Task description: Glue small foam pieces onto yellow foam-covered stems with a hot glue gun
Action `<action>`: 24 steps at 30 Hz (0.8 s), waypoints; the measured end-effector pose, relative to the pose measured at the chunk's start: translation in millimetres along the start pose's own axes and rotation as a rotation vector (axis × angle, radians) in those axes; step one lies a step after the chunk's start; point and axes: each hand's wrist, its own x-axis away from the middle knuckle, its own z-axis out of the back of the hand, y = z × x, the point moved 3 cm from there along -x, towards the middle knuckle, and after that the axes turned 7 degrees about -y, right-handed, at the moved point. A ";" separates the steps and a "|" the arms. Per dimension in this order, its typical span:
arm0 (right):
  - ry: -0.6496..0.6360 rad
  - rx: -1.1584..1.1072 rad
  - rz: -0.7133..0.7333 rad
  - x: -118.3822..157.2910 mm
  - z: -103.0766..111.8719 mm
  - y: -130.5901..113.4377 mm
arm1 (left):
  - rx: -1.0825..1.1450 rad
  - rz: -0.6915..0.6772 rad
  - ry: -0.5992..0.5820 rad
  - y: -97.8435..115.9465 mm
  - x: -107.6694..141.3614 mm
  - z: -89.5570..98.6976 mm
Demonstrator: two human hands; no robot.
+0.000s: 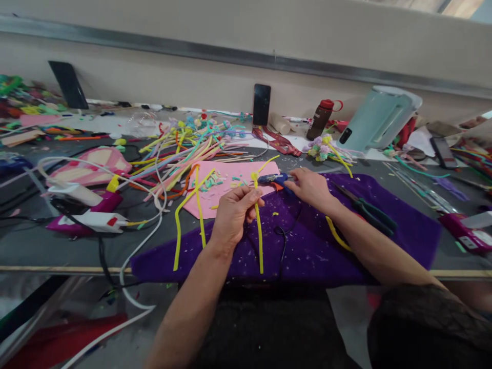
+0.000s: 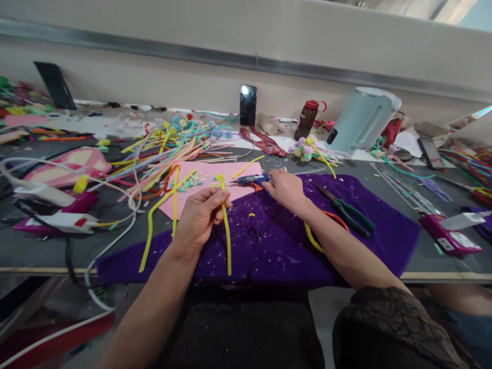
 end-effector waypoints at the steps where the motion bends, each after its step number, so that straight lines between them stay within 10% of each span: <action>1: -0.027 0.070 0.101 8.4 2.5 -7.3 | -0.002 0.008 -0.008 -0.4 0.2 -0.2; 8: -0.399 0.052 0.405 48.0 -20.8 -30.9 | -0.008 0.044 -0.022 -2.8 0.8 -0.7; 15: -0.322 0.148 0.399 49.9 -37.6 -27.2 | 0.002 0.069 -0.067 -4.6 0.0 -0.9; 24: -0.035 -0.171 0.331 62.0 1.3 -54.3 | 0.016 0.162 -0.151 -11.2 -2.1 -4.2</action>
